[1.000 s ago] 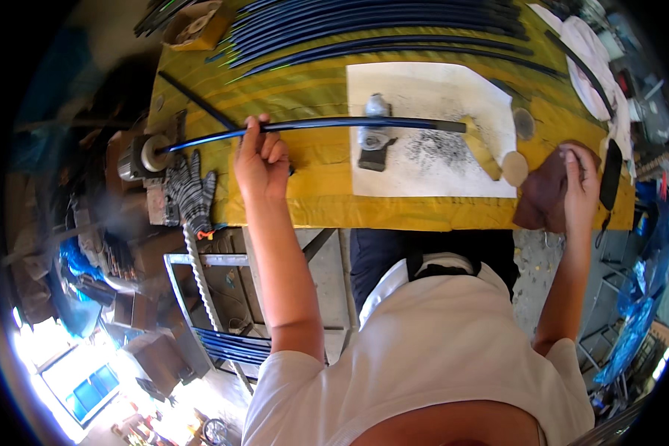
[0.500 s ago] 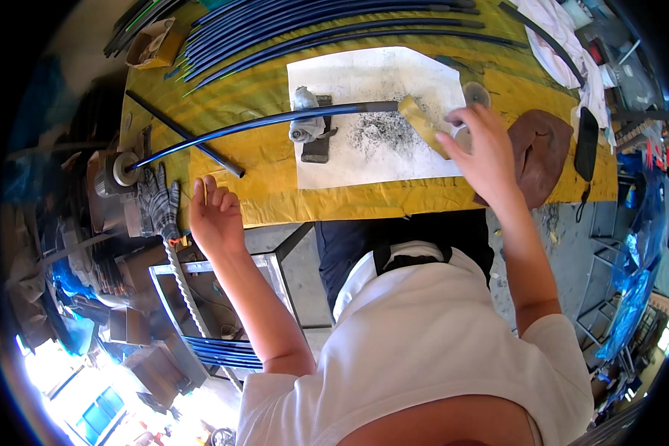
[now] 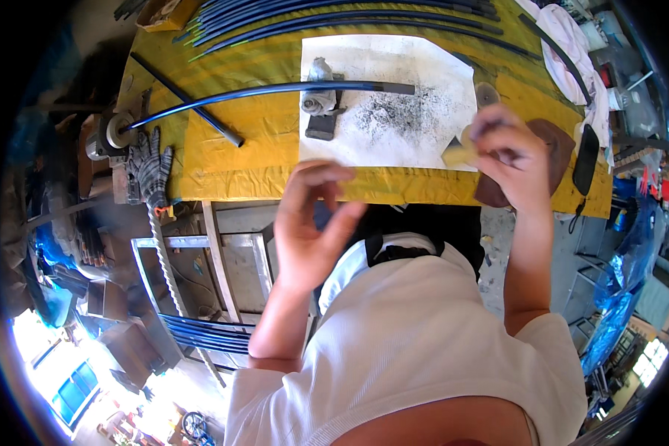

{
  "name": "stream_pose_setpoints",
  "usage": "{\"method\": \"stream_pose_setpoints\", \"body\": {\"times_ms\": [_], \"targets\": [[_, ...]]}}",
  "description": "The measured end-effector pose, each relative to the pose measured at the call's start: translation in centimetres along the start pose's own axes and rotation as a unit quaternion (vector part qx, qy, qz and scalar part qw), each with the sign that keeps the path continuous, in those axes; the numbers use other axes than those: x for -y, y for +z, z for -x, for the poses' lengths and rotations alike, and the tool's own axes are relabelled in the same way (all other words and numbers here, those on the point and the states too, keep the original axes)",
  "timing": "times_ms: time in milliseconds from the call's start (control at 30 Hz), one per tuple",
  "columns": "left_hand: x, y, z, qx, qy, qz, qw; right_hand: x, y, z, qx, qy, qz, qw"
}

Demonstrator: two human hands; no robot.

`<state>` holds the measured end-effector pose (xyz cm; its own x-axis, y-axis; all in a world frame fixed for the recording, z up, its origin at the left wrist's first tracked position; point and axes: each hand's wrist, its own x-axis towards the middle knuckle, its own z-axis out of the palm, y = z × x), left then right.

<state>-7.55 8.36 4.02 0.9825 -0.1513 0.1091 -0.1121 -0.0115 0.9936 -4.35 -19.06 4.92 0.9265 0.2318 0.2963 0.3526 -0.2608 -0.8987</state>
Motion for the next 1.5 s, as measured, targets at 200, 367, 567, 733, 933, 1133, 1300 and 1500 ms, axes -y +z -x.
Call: {"method": "stream_pose_setpoints", "body": {"times_ms": [200, 367, 567, 733, 933, 1133, 1300, 1500], "targets": [[-2.4, 3.3, -3.7, 0.023, 0.335, -0.274, 0.901, 2.4, -1.0, 1.3, -0.004, -0.116, -0.124, 0.985], [-2.2, 5.3, -5.0, 0.023, 0.397, -0.256, 0.881, 2.9, 0.0, 1.2, -0.011, -0.138, -0.166, 0.976], [-1.1, 6.0, -4.9, 0.055, 0.329, -0.247, 0.91, 2.4, 0.6, 0.0, 0.009, -0.119, -0.155, 0.981], [0.5, 6.2, -4.8, 0.071, 0.239, -0.18, 0.952, 1.9, 2.4, 0.0, -0.101, -0.065, -0.16, 0.98], [2.0, 7.3, -5.5, 0.115, -0.099, 0.1, 0.983, -1.2, 3.6, -2.5, -0.157, -0.067, -0.011, 0.985], [5.2, 7.7, -7.1, 0.11, -0.246, 0.226, 0.936, -3.1, 5.3, -5.2, -0.125, -0.044, 0.251, 0.959], [6.1, 7.9, -7.6, 0.075, -0.22, 0.209, 0.95, -3.4, 5.8, -5.6, -0.095, -0.047, 0.303, 0.947], [6.7, 7.9, -7.8, 0.057, -0.246, 0.243, 0.937, -3.7, 6.5, -5.9, -0.08, -0.065, 0.316, 0.943]]}}
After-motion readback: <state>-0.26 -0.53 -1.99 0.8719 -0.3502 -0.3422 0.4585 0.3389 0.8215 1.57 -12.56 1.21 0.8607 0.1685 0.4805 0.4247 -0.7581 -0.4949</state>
